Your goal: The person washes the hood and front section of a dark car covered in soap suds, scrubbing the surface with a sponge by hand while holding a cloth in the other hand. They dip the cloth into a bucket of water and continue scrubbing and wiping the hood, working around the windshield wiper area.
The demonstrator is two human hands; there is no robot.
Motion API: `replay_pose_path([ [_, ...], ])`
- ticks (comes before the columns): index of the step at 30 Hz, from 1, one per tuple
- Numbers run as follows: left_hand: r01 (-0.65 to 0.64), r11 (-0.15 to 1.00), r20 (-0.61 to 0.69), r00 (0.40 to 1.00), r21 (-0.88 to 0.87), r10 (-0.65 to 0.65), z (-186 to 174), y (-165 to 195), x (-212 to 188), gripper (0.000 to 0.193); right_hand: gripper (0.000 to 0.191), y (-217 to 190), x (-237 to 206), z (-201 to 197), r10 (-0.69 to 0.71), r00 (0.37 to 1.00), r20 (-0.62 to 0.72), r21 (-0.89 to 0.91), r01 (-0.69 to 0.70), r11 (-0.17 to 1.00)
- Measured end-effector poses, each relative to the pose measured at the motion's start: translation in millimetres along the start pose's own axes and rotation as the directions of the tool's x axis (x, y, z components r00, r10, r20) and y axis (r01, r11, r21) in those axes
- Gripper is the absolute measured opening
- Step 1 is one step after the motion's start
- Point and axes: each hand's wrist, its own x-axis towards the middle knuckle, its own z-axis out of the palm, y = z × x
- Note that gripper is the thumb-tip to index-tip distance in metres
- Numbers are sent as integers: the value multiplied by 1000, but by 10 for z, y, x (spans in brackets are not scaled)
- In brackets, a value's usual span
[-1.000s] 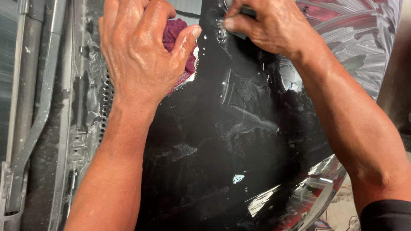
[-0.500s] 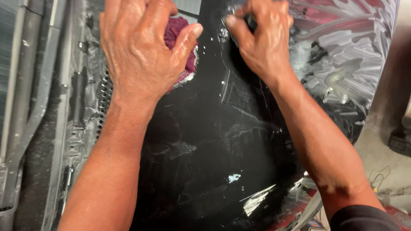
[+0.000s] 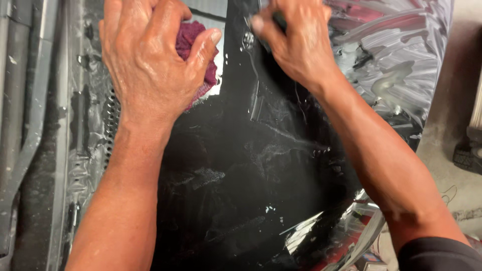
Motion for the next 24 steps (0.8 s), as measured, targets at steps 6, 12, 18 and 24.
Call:
replay_pose_path([
  [6, 48, 999, -43, 998, -8, -48, 21, 12, 1, 33, 20, 91, 238, -118, -187, 924, 333, 189, 129, 974],
  [12, 35, 999, -48, 998, -28, -36, 22, 0, -12, 36, 17, 318, 363, -42, -42, 892, 450, 99, -3, 995],
  [18, 55, 998, -22, 998, -16, -56, -2, 0, -3, 34, 21, 49, -26, -155, -112, 976, 188, -57, 125, 991],
  [24, 38, 999, -45, 998, 11, -38, 26, -12, -56, 33, 21, 393, -132, 105, 20, 999, 42, -77, -16, 997],
])
